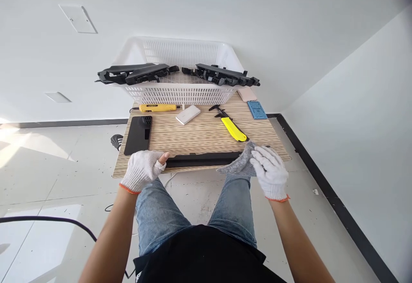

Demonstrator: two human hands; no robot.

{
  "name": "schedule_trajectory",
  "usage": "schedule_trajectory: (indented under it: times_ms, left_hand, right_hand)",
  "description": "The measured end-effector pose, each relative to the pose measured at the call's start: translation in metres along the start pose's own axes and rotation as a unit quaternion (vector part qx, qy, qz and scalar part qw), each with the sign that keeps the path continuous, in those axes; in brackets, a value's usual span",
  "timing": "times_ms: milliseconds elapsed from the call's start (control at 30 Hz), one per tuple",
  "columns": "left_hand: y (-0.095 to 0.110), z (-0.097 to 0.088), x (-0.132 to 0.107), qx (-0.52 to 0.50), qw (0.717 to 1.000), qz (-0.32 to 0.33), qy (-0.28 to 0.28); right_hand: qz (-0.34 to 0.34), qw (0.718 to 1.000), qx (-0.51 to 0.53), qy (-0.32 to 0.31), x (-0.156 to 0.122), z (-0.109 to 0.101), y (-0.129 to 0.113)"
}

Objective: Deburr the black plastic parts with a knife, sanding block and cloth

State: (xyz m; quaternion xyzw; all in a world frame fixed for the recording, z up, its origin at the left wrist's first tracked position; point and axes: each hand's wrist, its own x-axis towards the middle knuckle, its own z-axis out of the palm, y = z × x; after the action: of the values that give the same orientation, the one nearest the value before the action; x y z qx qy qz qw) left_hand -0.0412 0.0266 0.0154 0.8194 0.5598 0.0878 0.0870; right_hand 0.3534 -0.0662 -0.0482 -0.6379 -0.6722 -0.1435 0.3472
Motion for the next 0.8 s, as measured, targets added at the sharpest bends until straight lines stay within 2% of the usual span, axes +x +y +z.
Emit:
schedule_trajectory:
  times_ms: [100, 200, 333, 500, 600, 700, 800]
  left_hand:
    - [-0.001, 0.0, 0.0, 0.002, 1.0, 0.002, 0.002]
    - [0.001, -0.002, -0.001, 0.014, 1.0, -0.002, -0.005]
    - [0.005, -0.007, -0.003, 0.028, 1.0, 0.0, -0.01]
    - [0.0, -0.004, -0.003, 0.022, 1.0, 0.017, -0.007]
    - [-0.005, -0.002, -0.002, 0.02, 0.999, 0.027, 0.002]
    - [-0.008, 0.0, -0.001, 0.017, 1.0, 0.02, 0.008]
    - [-0.008, 0.001, -0.002, 0.01, 1.0, 0.017, 0.01]
  right_hand:
    - [0.036, 0.999, -0.021, 0.03, -0.001, -0.001, 0.007]
    - [0.037, 0.998, -0.014, 0.043, 0.004, 0.006, -0.019]
    - [0.004, 0.999, 0.039, 0.036, 0.01, 0.035, -0.092]
    - [-0.015, 0.988, 0.122, -0.098, 0.024, 0.074, -0.194]
    - [-0.066, 0.973, 0.15, -0.161, 0.038, 0.081, -0.232]
    - [-0.098, 0.97, 0.161, -0.152, 0.043, 0.081, -0.241]
    - [-0.105, 0.977, 0.157, -0.097, 0.037, 0.08, -0.225]
